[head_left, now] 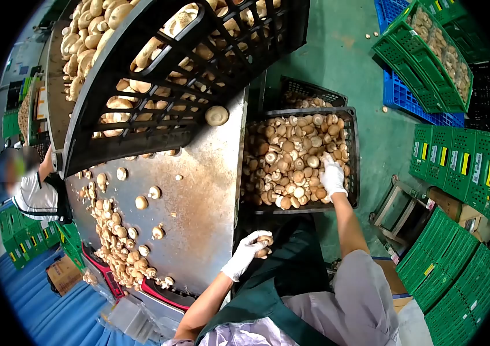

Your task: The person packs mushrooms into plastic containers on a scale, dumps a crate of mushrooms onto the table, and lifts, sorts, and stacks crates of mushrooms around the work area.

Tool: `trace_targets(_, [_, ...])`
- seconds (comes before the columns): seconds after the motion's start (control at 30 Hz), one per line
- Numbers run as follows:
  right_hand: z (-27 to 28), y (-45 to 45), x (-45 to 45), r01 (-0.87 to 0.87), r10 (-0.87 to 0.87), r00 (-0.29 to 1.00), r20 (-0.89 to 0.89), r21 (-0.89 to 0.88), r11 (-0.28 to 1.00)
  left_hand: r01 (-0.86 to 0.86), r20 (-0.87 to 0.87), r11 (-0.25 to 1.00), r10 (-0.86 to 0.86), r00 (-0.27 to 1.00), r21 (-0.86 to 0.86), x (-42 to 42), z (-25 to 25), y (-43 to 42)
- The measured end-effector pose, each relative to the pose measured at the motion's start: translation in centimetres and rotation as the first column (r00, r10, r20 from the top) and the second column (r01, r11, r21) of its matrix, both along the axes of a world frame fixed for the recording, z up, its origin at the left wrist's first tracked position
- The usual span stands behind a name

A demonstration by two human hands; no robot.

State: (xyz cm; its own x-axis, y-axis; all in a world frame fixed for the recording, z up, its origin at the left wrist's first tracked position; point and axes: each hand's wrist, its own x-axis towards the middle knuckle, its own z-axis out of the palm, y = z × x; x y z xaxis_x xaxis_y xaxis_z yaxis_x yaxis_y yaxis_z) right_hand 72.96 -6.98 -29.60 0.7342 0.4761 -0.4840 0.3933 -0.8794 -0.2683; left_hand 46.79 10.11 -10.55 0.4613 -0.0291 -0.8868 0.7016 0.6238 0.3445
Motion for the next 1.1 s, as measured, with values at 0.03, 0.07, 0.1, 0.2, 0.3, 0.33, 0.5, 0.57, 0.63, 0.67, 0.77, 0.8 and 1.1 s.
trace_targets(0.03, [-0.3,-0.5,0.4,0.006,-0.007,1.0,0.025,0.023,1.0,-0.007,-0.013,1.0,0.007,1.0,0.01,0.1,-0.1,0.1])
trace_targets(0.07, [-0.8,-0.7,0.6,0.097,-0.102,0.993,0.052,0.097,0.991,-0.008,-0.016,1.0,0.008,1.0,0.009,0.1,-0.2,0.0])
trace_targets(0.1, [-1.4,-0.8,0.9,0.186,-0.2,0.977,0.07,0.171,0.968,-0.017,-0.04,0.999,0.018,0.999,0.03,0.0,-0.3,0.0])
trace_targets(0.2, [0.5,2.8,3.0,0.273,-0.277,0.961,0.004,0.153,0.95,-0.04,-0.076,0.998,0.044,0.996,0.048,0.1,-0.6,0.1])
trace_targets(0.3, [0.2,8.7,2.8,0.164,-0.172,0.97,-0.174,-0.058,0.985,-0.048,-0.096,0.997,0.053,0.994,0.058,0.5,-0.3,0.2])
trace_targets(0.33, [0.7,11.1,1.4,0.147,-0.16,0.977,-0.142,-0.093,0.985,-0.046,-0.098,0.996,0.052,0.994,0.07,0.7,-0.3,0.1])
trace_targets(0.5, [-0.4,17.1,-5.0,-0.222,0.244,0.958,0.149,-0.148,0.964,-0.041,-0.097,0.995,0.05,0.994,0.088,1.2,0.0,-0.2])
trace_targets(0.57, [-3.3,19.1,-8.8,-0.193,0.197,0.979,0.043,-0.074,0.978,-0.04,-0.11,0.995,0.051,0.993,0.096,1.5,0.1,-0.2])
trace_targets(0.63, [-4.2,19.3,-11.2,-0.25,0.249,0.968,0.023,0.077,0.965,-0.04,-0.096,0.994,0.05,0.994,0.103,1.2,0.0,-0.2])
trace_targets(0.67, [-1.8,19.4,-11.1,-0.394,0.395,0.918,-0.026,0.039,0.918,-0.042,-0.097,0.993,0.053,0.994,0.11,1.1,0.0,0.0])
trace_targets(0.77, [0.3,18.9,-11.7,-0.574,0.588,0.805,-0.082,0.145,0.806,-0.098,-0.086,0.991,0.106,0.991,0.094,0.7,0.1,-0.1])
trace_targets(0.8, [0.0,18.1,-12.1,-0.621,0.634,0.772,-0.035,0.172,0.765,-0.098,-0.09,0.99,0.107,0.99,0.097,0.5,0.1,-0.2])
trace_targets(1.1, [0.9,6.2,-10.4,-0.801,0.798,0.597,0.08,0.001,0.599,-0.096,-0.063,0.991,0.102,0.993,0.093,0.3,0.6,-0.6])
